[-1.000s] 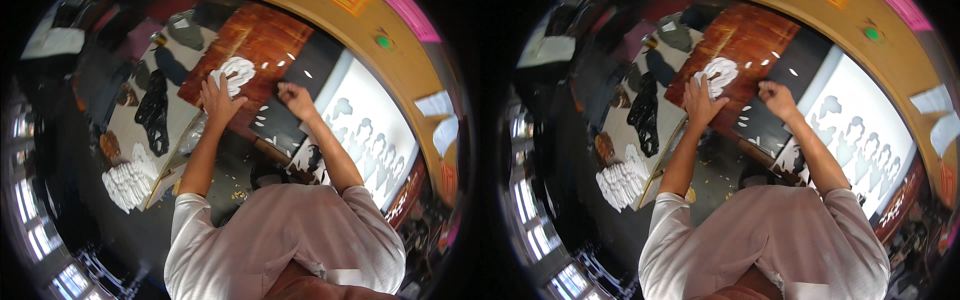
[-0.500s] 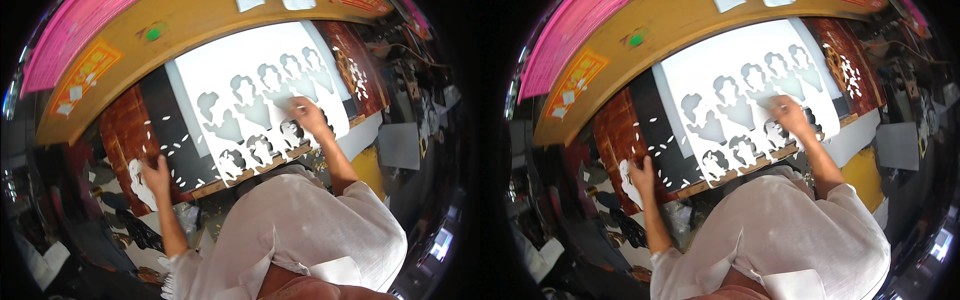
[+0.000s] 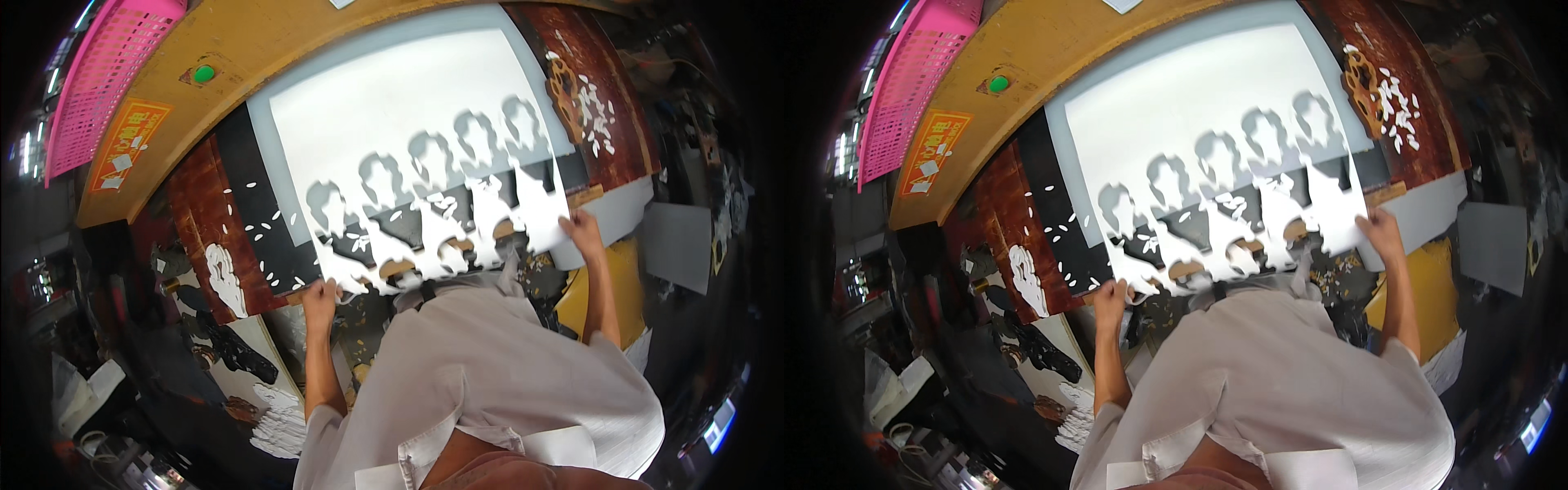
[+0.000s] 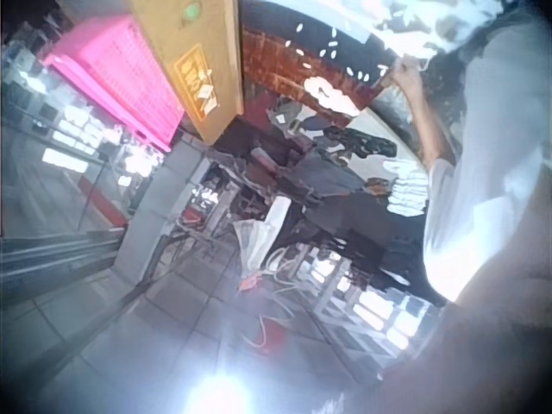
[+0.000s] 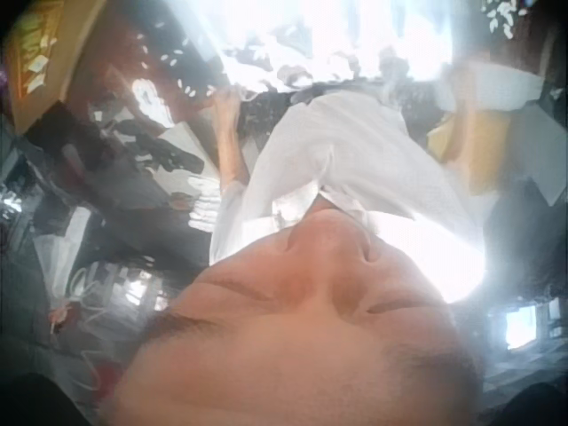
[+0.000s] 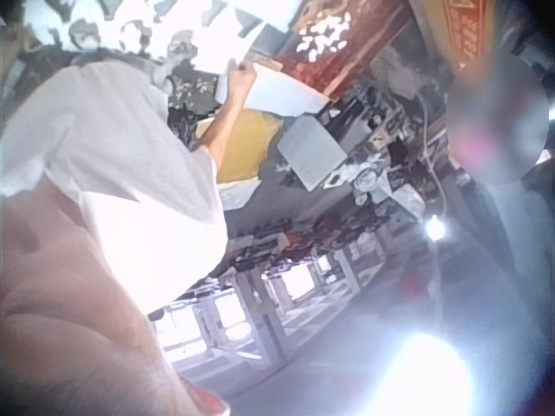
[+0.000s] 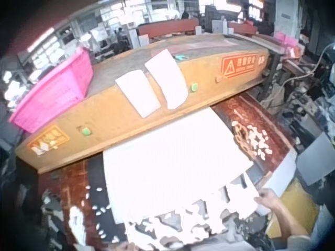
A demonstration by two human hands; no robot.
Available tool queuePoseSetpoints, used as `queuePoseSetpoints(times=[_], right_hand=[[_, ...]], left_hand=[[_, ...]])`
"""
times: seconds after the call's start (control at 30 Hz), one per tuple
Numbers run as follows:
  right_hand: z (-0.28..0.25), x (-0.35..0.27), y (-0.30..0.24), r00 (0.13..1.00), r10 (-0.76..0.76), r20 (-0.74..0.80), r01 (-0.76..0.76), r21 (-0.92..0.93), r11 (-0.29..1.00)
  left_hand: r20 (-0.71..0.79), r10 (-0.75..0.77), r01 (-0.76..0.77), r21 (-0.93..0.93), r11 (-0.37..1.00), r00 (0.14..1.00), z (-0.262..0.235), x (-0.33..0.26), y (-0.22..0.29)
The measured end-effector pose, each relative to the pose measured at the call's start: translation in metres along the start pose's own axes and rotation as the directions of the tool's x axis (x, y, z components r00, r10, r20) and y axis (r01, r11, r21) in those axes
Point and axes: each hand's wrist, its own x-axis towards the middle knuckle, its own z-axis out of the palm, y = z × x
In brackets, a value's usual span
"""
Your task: The person repeatedly places a sheet of white material with pre-cut shapes onto a wooden frame, presses it down, and peels off the cutouts one by one. The cutouts are collected in a pile on the table while the remaining sheet is repositioned for the next cycle.
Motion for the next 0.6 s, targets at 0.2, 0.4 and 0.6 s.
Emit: queuePoseSetpoints(times=[0.2, 0.4, 0.6], right_hand=[[0.0, 0.056, -0.023, 0.989, -0.145, -0.001, 0.144, 0.146, 0.979], [0.007, 0.063, -0.046, 0.976, -0.149, -0.156, 0.166, 0.1, 0.981], [-0.043, 0.148, -0.082, 0.811, -0.477, -0.338, 0.366, -0.342, 0.865]], left_hand=[[-0.245, 0.209, -0.171, 0.165, 0.971, 0.947, 0.013, 0.031, 0.025], [-0.2, 0.315, -0.084, 0.71, 0.699, 0.928, 0.021, 0.001, 0.065], [-0.145, 0.769, -0.513, 0.667, 0.54, 0.622, 0.106, 0.122, 0.132]])
